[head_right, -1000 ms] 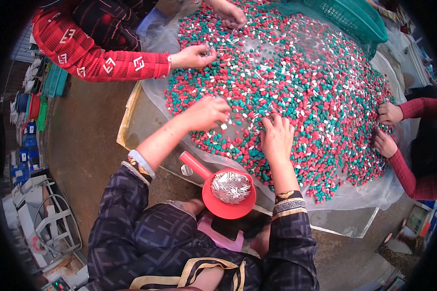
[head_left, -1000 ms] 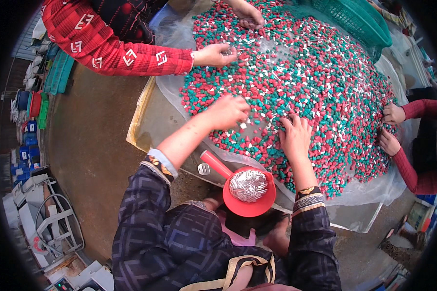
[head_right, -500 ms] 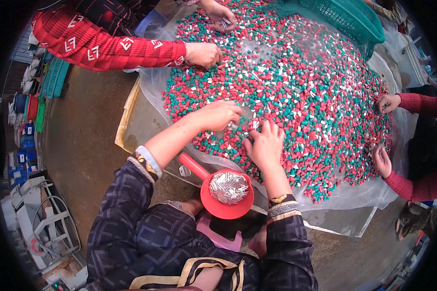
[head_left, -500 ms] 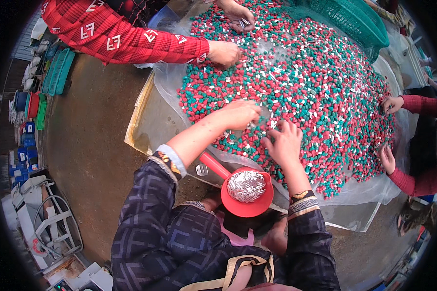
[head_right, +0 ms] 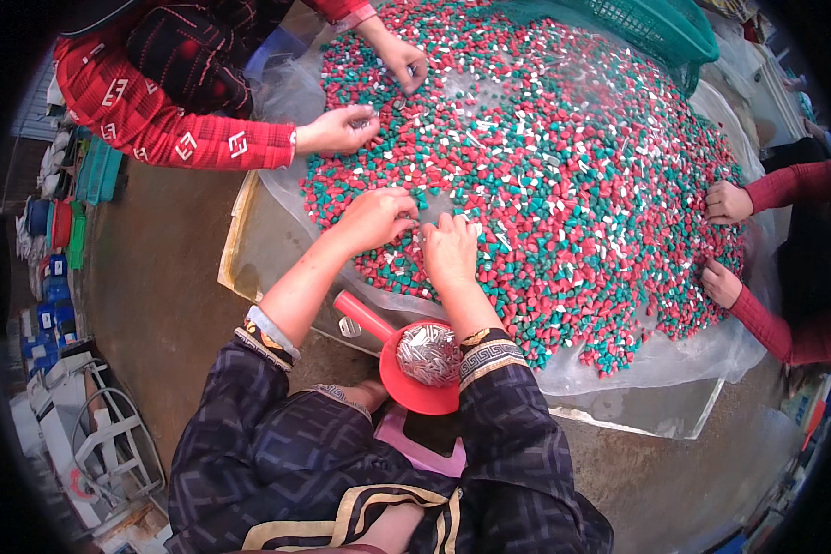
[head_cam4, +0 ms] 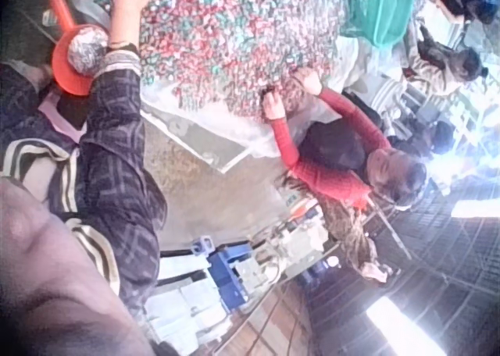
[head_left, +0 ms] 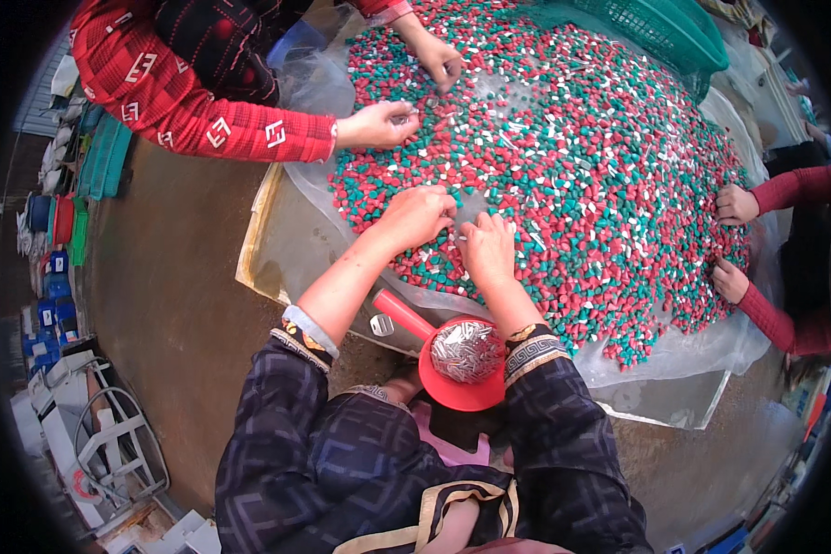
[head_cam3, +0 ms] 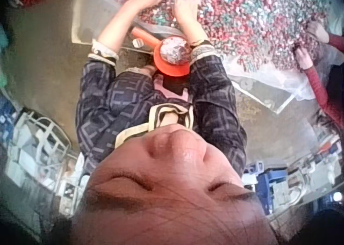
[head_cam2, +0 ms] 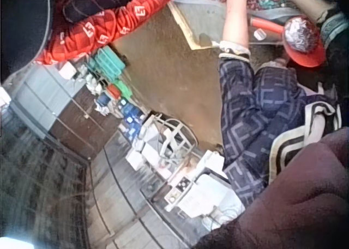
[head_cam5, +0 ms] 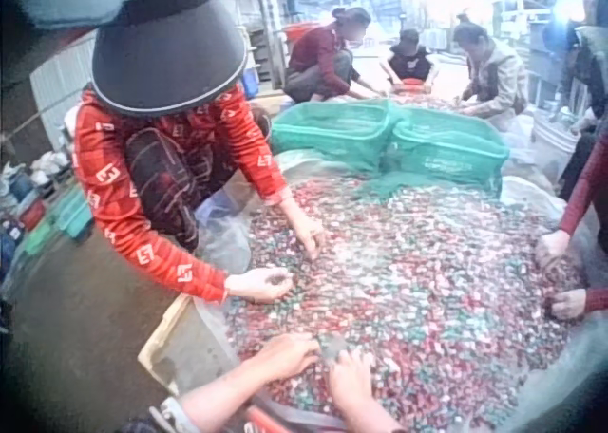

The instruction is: The person sits at a table with others and sorts a large pile of red, green, and white bottle caps by hand. They pick up individual caps and place them into a red scoop or container.

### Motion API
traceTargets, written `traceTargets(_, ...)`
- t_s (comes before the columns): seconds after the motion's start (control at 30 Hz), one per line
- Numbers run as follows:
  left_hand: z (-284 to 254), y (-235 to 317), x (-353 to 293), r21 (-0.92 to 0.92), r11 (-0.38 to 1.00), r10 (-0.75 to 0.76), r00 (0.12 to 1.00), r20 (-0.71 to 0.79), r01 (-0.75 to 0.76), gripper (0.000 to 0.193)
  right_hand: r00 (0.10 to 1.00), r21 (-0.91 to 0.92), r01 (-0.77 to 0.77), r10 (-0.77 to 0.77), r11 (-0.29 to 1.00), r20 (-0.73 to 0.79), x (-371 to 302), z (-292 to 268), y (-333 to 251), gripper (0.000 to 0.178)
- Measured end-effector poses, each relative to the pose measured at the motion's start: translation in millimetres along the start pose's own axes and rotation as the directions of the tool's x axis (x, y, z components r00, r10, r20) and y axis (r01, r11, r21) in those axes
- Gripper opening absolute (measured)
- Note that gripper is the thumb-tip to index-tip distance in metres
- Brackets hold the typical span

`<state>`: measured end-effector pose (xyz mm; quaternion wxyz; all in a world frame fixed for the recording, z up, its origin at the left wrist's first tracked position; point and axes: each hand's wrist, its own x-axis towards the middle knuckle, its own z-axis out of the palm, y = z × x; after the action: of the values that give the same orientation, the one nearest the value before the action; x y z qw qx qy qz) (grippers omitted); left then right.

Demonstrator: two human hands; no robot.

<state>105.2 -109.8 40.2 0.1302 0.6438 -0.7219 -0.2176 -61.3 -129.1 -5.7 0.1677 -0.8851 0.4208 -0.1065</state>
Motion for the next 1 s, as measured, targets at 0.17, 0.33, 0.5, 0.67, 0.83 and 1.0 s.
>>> traceTargets(0.17,7,7,-1,-0.046,0.995,0.087,0.996,-0.005,-0.087,0.016,0.960,0.542,-0.194,0.272,0.818,-0.067,-6,-23,20,0.008)
traceTargets(0.33,42,35,22,0.059,0.925,0.378,0.896,-0.232,-0.375,0.032,0.857,0.899,-0.243,0.514,0.364,0.023,-14,-54,62,0.013)
traceTargets(0.5,46,36,30,0.038,0.964,0.255,0.952,0.168,-0.265,0.034,0.764,0.946,-0.301,0.624,0.119,0.165,-22,-87,81,0.003)
traceTargets(0.67,23,17,27,-0.115,0.993,0.072,0.929,0.362,-0.032,0.020,0.771,0.937,-0.220,0.540,-0.270,0.337,-31,-104,97,0.015)
traceTargets(0.83,11,6,25,-0.342,0.921,-0.054,0.933,0.355,0.184,0.019,0.777,0.935,-0.232,0.527,-0.270,0.345,-31,-100,95,0.014)
traceTargets(1.0,26,17,26,-0.049,0.997,0.064,0.994,0.088,-0.060,0.030,0.833,0.921,-0.345,0.394,-0.179,0.389,-19,-98,84,0.024)
